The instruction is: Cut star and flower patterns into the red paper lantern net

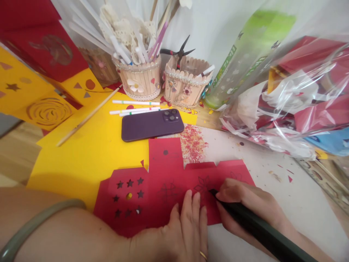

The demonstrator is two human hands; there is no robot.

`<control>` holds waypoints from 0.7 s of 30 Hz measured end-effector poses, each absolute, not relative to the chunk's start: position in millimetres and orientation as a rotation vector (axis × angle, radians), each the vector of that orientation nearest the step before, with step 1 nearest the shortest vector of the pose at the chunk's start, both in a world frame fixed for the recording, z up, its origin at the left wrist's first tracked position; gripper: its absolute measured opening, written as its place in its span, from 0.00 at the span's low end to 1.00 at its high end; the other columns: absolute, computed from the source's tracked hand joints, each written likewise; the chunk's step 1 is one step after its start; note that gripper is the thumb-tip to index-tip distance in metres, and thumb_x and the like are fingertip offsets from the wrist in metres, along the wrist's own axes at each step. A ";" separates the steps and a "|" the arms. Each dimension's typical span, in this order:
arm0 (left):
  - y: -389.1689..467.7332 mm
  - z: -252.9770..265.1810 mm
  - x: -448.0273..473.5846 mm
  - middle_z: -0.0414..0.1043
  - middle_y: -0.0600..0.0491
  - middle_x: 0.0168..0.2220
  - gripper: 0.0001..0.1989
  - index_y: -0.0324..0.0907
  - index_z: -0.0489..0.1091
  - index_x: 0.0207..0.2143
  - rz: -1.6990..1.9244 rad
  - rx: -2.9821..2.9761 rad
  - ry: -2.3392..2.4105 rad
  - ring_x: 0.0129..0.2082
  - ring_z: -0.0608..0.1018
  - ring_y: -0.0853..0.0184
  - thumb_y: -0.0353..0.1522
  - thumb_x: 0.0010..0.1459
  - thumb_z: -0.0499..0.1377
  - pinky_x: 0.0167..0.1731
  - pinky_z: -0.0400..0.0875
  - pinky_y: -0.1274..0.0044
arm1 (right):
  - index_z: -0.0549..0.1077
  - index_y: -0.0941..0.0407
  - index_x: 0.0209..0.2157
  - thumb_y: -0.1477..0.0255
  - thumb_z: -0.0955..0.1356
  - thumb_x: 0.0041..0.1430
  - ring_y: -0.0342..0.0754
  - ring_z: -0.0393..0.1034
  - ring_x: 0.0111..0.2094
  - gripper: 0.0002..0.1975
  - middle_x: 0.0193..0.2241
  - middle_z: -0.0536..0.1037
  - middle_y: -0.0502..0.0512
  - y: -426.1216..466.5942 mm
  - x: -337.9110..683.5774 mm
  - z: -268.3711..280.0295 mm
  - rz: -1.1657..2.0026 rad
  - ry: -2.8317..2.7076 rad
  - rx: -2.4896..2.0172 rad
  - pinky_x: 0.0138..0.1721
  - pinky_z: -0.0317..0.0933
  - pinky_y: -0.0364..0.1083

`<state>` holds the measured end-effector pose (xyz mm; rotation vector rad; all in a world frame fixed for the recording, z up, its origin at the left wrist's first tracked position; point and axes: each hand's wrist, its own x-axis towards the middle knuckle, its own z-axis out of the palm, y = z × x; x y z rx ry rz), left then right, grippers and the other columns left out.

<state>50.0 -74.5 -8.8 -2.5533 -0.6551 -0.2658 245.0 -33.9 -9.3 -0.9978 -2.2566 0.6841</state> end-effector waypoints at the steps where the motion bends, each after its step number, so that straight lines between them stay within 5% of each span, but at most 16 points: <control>1: -75.2 -9.5 49.8 0.77 0.48 0.42 0.15 0.33 0.72 0.44 -0.271 -2.554 -0.662 0.40 0.80 0.65 0.28 0.61 0.49 0.30 0.73 0.82 | 0.60 0.50 0.33 0.82 0.62 0.53 0.40 0.60 0.19 0.12 0.21 0.64 0.45 -35.2 244.0 -11.3 0.675 -2.227 -1.003 0.19 0.56 0.40; 21: -79.9 -14.4 50.2 0.77 0.48 0.42 0.15 0.32 0.72 0.44 -0.305 -2.562 -0.747 0.40 0.80 0.65 0.27 0.61 0.49 0.31 0.73 0.81 | 0.59 0.50 0.30 0.84 0.61 0.51 0.42 0.50 0.18 0.13 0.20 0.57 0.44 -38.3 244.8 -8.5 0.786 -2.209 -1.021 0.19 0.46 0.45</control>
